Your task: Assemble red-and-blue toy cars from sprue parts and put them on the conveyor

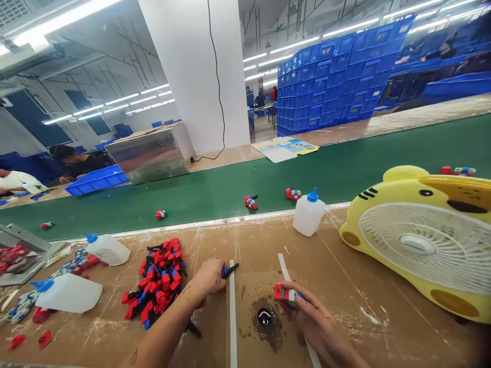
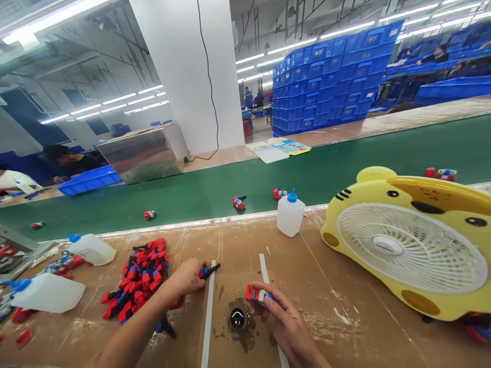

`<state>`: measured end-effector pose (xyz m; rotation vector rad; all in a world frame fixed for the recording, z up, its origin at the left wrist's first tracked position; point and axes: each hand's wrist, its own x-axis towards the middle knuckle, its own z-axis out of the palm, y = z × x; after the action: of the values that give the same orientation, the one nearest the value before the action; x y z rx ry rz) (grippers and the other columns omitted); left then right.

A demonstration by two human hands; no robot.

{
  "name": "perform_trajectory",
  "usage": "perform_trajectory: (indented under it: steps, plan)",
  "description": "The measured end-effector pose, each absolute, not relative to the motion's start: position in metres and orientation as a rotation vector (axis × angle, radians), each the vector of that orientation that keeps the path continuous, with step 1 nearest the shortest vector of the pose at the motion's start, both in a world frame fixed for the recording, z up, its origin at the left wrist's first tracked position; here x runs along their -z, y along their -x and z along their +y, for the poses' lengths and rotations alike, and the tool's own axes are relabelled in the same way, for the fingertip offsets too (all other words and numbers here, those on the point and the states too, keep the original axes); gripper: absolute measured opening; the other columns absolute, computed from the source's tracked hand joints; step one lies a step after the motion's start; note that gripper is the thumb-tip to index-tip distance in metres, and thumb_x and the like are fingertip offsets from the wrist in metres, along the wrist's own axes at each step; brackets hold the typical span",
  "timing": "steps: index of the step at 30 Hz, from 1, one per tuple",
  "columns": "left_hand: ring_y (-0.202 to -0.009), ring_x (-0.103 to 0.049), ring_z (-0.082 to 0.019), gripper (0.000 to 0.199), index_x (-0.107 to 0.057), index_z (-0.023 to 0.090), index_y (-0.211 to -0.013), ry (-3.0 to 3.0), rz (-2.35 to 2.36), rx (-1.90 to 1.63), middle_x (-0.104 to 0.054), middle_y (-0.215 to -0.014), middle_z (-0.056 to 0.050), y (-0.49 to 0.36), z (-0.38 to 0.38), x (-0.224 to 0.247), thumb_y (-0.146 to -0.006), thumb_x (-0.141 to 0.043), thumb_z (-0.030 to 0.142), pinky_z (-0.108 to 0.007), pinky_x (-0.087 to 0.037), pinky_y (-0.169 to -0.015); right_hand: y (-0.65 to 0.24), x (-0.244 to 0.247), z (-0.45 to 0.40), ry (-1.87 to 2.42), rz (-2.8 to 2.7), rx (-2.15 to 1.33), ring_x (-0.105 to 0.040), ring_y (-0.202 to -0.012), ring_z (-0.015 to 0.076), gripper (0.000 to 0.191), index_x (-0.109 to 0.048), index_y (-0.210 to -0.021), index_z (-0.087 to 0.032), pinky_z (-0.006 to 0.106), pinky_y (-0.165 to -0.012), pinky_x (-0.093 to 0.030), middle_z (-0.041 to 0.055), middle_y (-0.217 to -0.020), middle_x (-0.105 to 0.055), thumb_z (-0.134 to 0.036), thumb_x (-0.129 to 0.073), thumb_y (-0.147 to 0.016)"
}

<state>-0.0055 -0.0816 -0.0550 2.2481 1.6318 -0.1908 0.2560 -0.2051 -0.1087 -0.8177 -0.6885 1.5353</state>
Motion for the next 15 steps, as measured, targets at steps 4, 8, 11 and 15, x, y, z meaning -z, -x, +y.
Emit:
perform_trajectory:
  steps: [4,8,11,15]
  plan:
    - [-0.073,-0.062,-0.022,0.009,-0.06,0.019,-0.065,-2.153,1.612,0.131,-0.061,-0.063,0.0,0.005,-0.068,0.058,-0.059,-0.064,0.013,-0.027,-0.042,-0.067,-0.269,0.114,-0.214,0.768,-0.656,-1.58,-0.067,-0.093,0.0284,0.035,-0.077,-0.106,-0.024,0.043,-0.081,-0.051,0.0125,-0.104,-0.075,-0.048,-0.074,-0.079]
    - [-0.084,-0.062,-0.022,0.005,-0.062,0.017,-0.073,-2.06,1.584,-0.137,-0.065,-0.076,-0.003,0.004,-0.073,0.057,-0.07,-0.059,0.02,-0.028,-0.045,-0.074,-0.281,0.117,-0.222,0.758,-0.591,-1.551,-0.067,-0.097,0.0274,0.04,-0.074,-0.112,-0.027,0.043,-0.085,-0.051,0.0113,-0.111,-0.073,-0.045,-0.078,-0.077]
    - [-0.09,-0.066,-0.021,0.031,-0.062,0.014,-0.105,-1.884,1.503,-0.343,-0.069,-0.095,-0.009,-0.001,-0.088,0.055,-0.088,-0.047,0.035,-0.028,-0.05,-0.072,-0.285,0.117,-0.226,0.729,-0.571,-1.539,-0.066,-0.1,0.0266,0.052,-0.071,-0.118,-0.029,0.043,-0.089,-0.05,0.0102,-0.115,-0.071,-0.041,-0.085,-0.07]
    - [-0.111,-0.065,-0.026,0.045,-0.059,0.015,-0.12,-1.092,1.08,-0.767,-0.067,-0.117,-0.014,-0.01,-0.116,0.055,-0.085,-0.063,0.043,-0.033,-0.053,-0.088,-0.285,0.118,-0.229,0.703,-0.568,-1.581,-0.066,-0.099,0.0267,0.058,-0.072,-0.116,-0.025,0.044,-0.095,-0.047,0.0112,-0.112,-0.071,-0.046,-0.088,-0.064]
